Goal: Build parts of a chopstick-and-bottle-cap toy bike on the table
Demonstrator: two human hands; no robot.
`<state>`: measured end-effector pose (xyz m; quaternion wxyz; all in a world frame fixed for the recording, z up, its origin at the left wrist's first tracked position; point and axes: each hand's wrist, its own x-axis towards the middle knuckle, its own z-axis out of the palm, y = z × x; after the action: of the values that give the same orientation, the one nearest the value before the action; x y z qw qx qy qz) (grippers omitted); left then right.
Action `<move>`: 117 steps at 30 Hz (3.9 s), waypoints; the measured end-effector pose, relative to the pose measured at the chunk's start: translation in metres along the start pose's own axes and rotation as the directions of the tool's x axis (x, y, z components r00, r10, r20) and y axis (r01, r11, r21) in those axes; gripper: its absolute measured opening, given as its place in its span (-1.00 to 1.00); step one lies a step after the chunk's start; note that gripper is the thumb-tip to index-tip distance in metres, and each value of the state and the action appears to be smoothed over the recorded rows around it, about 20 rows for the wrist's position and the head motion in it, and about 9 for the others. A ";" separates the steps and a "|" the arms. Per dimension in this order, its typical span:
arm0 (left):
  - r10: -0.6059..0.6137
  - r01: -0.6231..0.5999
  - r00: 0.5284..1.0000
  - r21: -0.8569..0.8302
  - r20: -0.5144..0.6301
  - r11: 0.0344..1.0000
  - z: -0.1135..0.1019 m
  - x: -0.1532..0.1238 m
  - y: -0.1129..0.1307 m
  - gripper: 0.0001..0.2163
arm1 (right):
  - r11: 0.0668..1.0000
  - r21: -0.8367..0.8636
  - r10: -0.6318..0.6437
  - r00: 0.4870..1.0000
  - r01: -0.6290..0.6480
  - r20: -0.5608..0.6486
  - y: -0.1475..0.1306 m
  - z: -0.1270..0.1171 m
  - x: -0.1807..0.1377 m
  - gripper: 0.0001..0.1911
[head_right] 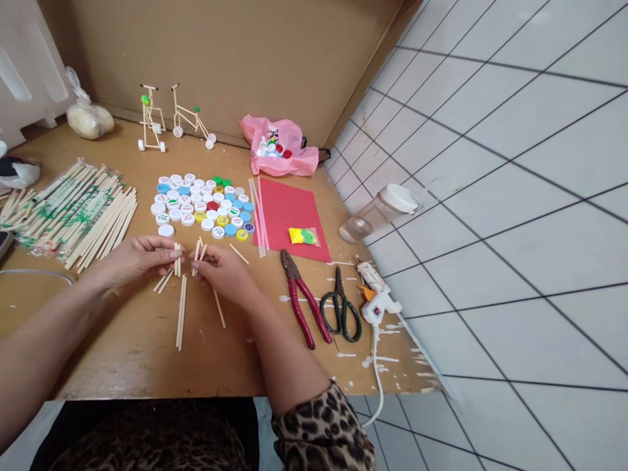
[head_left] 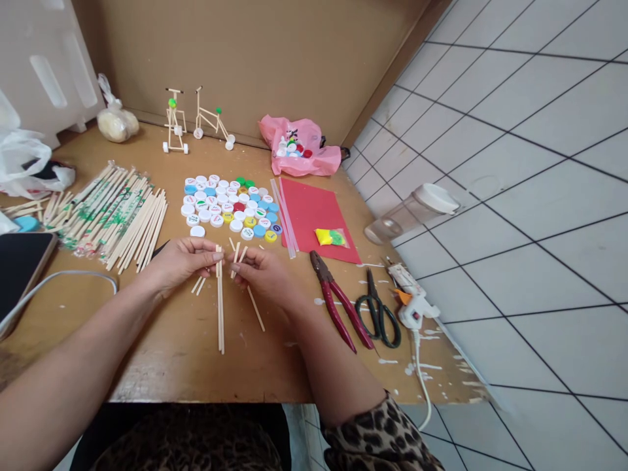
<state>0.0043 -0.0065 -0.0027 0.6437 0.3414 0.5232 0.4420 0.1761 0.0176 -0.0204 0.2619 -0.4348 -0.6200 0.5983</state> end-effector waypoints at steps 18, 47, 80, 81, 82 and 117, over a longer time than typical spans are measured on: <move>-0.026 0.007 0.983 0.100 0.182 0.995 0.000 0.005 -0.016 -0.74 | 0.999 -0.041 -0.024 0.991 0.030 0.135 0.004 0.008 -0.007 -0.19; -0.004 -0.003 0.990 0.046 0.144 0.999 -0.004 0.003 -0.010 -0.91 | 0.702 -0.629 -0.339 0.933 0.334 0.118 0.002 0.014 -0.016 -0.29; -0.077 0.077 0.997 0.012 0.029 0.997 -0.002 0.003 -0.009 -0.82 | 0.614 -0.693 -0.485 0.873 0.379 0.048 -0.001 0.008 -0.014 -0.37; -0.079 0.078 0.997 0.005 0.027 0.997 -0.002 0.003 -0.009 -0.80 | 0.610 -0.697 -0.490 0.871 0.377 0.042 -0.001 0.008 -0.014 -0.38; -0.076 0.076 0.997 -0.002 0.024 0.997 -0.002 0.004 -0.010 -0.79 | 0.609 -0.699 -0.494 0.869 0.375 0.036 0.000 0.008 -0.013 -0.38; 0.124 -0.072 0.991 0.574 -0.052 0.816 -0.042 0.026 -0.013 -0.71 | 0.636 -0.664 -0.477 0.877 0.393 0.063 -0.003 -0.001 -0.014 -0.36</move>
<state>-0.0322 0.0116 -0.0329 0.4651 0.5251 0.6407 0.3122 0.1826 0.0064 -0.0143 0.2642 -0.3706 -0.8594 0.2330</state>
